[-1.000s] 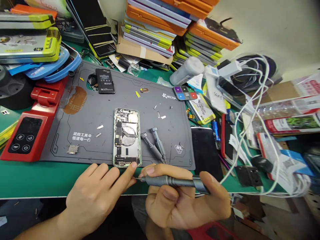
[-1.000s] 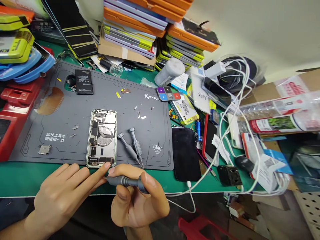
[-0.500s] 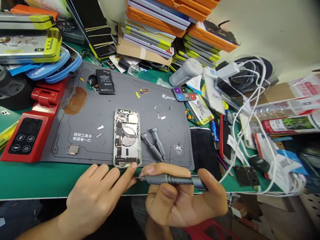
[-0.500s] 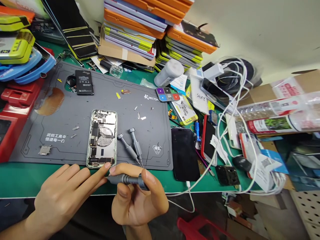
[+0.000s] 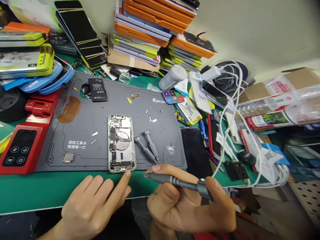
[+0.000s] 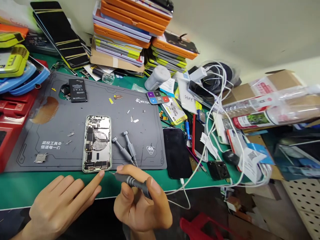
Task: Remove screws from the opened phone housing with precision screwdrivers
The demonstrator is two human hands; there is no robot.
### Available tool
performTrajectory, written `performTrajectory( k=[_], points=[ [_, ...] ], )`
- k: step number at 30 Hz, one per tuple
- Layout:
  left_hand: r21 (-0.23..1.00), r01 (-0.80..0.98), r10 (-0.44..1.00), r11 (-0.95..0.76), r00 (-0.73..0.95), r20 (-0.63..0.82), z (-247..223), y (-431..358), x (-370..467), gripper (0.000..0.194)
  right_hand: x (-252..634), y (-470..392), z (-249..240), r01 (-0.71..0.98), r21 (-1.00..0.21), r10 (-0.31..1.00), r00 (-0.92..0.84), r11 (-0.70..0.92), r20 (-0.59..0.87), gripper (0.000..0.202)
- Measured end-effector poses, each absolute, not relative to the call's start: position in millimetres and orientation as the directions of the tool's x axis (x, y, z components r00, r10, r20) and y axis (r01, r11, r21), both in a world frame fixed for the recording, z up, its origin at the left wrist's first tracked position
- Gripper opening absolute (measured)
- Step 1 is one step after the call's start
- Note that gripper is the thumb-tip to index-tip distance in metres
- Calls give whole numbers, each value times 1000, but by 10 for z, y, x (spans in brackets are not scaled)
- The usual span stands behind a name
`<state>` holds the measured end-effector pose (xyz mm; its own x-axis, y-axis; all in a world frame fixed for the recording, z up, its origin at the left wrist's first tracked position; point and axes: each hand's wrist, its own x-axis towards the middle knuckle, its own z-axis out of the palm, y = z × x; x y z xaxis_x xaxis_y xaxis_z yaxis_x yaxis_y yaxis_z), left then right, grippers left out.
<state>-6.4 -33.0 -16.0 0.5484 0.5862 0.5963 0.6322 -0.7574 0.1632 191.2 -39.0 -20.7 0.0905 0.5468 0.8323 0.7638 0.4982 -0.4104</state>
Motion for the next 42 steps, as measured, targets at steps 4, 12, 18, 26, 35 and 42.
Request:
performTrajectory(
  k=[4, 12, 18, 26, 35, 42],
  points=[
    [176, 636, 599, -752, 546, 585, -180, -343, -82, 33, 1881, -268, -163, 767, -362, 527, 36, 530, 849, 57],
    [189, 636, 607, -748, 541, 583, -167, -340, -60, 31, 1862, -279, -212, 752, -362, 515, 34, 551, 856, 60],
    [193, 641, 615, -743, 540, 574, -182, -348, -63, 36, 1860, -283, -244, 723, -413, 552, 52, 554, 832, 62],
    [209, 633, 620, -745, 544, 565, -187, -382, -76, 33, 1864, -279, -227, 734, -395, 537, 49, 552, 842, 63],
    [230, 658, 648, -717, 508, 567, -154, -364, -52, 28, 1889, -308, -270, 690, -481, 548, 144, 541, 824, 62],
    [310, 664, 700, -680, 463, 543, -139, -345, -32, 29, 1894, -316, -212, 459, -695, 676, 239, 553, 697, 55]
  ],
)
